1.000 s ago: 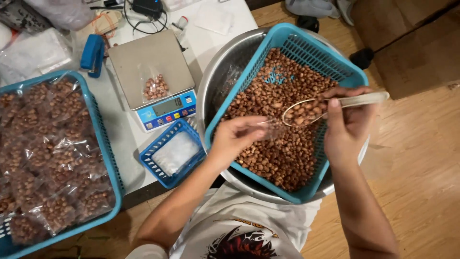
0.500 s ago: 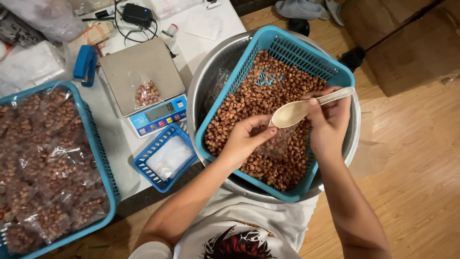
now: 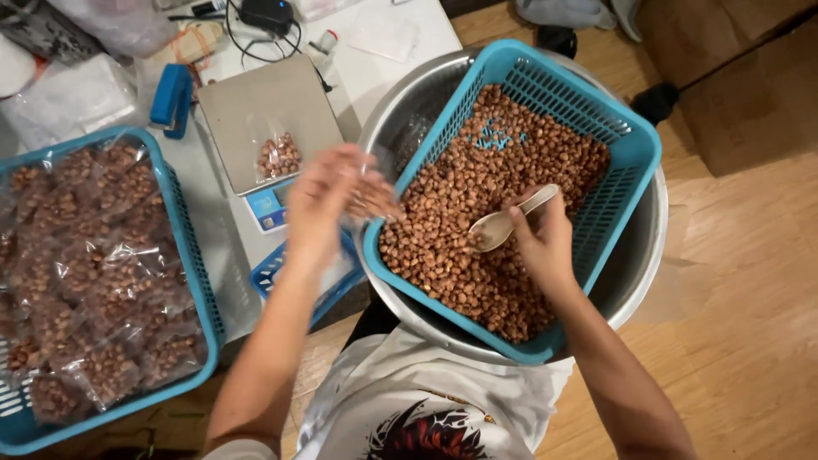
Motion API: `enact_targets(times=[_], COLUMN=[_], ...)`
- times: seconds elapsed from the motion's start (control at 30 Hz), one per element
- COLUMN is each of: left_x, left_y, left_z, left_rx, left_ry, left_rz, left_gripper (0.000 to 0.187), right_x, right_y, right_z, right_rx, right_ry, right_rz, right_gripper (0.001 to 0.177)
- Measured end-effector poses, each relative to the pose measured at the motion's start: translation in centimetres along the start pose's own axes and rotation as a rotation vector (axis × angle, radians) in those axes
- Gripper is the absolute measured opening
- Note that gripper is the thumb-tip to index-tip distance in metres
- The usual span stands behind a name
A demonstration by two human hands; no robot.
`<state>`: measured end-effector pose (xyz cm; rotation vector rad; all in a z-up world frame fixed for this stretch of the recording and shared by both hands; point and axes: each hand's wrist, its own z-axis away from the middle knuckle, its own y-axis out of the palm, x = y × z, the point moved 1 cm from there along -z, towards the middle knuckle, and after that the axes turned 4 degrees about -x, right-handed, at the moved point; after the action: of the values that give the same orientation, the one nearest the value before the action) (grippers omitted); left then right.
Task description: Scooping peanuts from a basket into small plastic bags and weighing them on a digital scale.
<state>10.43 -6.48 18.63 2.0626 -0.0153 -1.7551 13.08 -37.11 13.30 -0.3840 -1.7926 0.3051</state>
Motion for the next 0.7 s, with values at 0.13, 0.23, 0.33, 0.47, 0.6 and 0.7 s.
enact_targets(times=[0.13,0.23,0.33,0.47,0.6,0.7], left_x=[-0.2,1.5,7.2,10.4,10.4,6.1], left_y=[-4.4,-8.8,-14.7,-17.7,-18.1,-16.8], left_z=[-2.2,-4.8,-8.6,-11.9,-14.3,-14.8], left_rx=[-0.162,-0.186,-0.291,-0.305,-0.391,-0.48], left_ry=[0.078,0.172,0.172,0.176,0.349,0.34], left_rz=[-0.167,-0.464,-0.859,-0.863,-0.667,-0.399], left_gripper=[0.018,0.02,0.014,0.015,0.016,0.022], right_x=[-0.2,0.7,2.0,2.9,0.2,0.6], right_y=[-0.2,-0.8,-0.9,-1.1,0.1,0.2], right_z=[0.4,0.4,0.4,0.7,1.3,1.8], right_rx=[-0.017,-0.055,-0.049,-0.053,-0.028,0.012], right_ry=[0.003,-0.048,-0.057,-0.062,-0.134,-0.085], right_rz=[-0.222,-0.171,-0.174,-0.154,0.105,0.129], right_gripper=[0.021,0.021,0.018,0.019,0.018,0.018])
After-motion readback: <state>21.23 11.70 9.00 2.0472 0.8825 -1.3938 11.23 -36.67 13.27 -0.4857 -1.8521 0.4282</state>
